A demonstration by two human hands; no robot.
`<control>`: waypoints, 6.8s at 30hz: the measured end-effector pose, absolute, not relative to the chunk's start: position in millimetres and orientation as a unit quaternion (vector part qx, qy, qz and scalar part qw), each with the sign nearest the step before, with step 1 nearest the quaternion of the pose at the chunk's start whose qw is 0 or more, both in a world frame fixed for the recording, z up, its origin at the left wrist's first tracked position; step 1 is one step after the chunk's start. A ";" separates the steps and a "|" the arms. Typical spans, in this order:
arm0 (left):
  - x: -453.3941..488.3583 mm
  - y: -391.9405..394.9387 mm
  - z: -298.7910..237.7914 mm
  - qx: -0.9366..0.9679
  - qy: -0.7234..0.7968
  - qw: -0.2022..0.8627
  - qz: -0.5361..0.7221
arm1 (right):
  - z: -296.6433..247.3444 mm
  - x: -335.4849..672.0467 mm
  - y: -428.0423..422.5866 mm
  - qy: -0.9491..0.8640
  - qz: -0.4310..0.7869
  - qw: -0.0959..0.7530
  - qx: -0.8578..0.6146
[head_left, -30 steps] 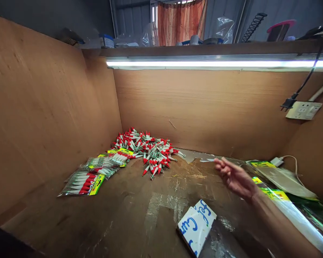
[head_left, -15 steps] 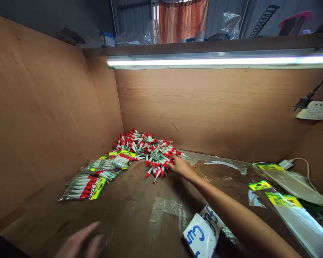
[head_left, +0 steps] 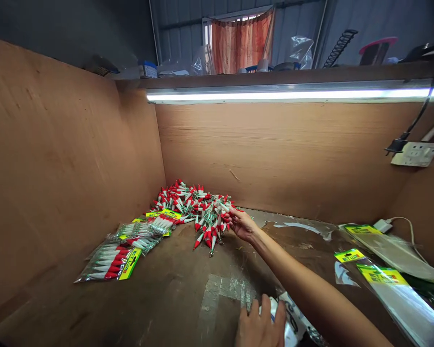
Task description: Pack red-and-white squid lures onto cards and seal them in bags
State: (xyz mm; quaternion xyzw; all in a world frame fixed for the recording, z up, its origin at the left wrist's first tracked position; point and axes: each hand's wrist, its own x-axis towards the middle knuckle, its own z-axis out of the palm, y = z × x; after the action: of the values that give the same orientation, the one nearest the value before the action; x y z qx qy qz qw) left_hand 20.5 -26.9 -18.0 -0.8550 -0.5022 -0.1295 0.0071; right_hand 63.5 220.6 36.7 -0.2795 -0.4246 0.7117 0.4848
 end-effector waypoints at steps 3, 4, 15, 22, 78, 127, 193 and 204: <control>-5.1 -9.5 -0.6 -0.890 -0.447 -0.046 -0.081 | 31.4 113.2 203.5 -0.408 0.716 0.468 -0.319; -14.0 -4.8 5.8 -0.903 -0.419 -0.058 -0.078 | 28.4 129.1 197.1 -0.406 0.712 0.466 -0.333; -51.9 11.4 17.2 -0.900 -0.387 -0.153 -0.129 | -4.4 193.2 144.3 -0.425 0.669 0.439 -0.423; -53.5 11.7 21.2 -0.899 -0.384 -0.163 -0.130 | 3.9 197.5 139.7 -0.395 0.666 0.501 -0.386; -67.0 41.9 5.9 -0.843 -0.447 -0.182 -0.236 | 24.1 261.5 93.8 -0.636 0.496 0.321 -0.496; -66.3 42.9 -3.2 -0.866 -0.397 -0.196 -0.233 | -2.0 205.9 146.5 -0.815 0.019 0.227 -0.532; -67.3 48.7 -11.2 -0.866 -0.401 -0.175 -0.243 | 22.7 249.3 58.8 -0.850 0.220 0.160 -0.450; -64.9 45.2 -12.9 -0.865 -0.394 -0.189 -0.249 | 6.3 202.8 56.6 -0.862 0.055 0.197 -0.463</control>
State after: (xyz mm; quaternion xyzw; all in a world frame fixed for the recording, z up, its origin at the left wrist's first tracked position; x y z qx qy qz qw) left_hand -64.9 45.2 -12.9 -0.8646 -0.3935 -0.2490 -0.1887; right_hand 202.8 56.6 6.3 -0.4633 -0.8623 0.0548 0.1969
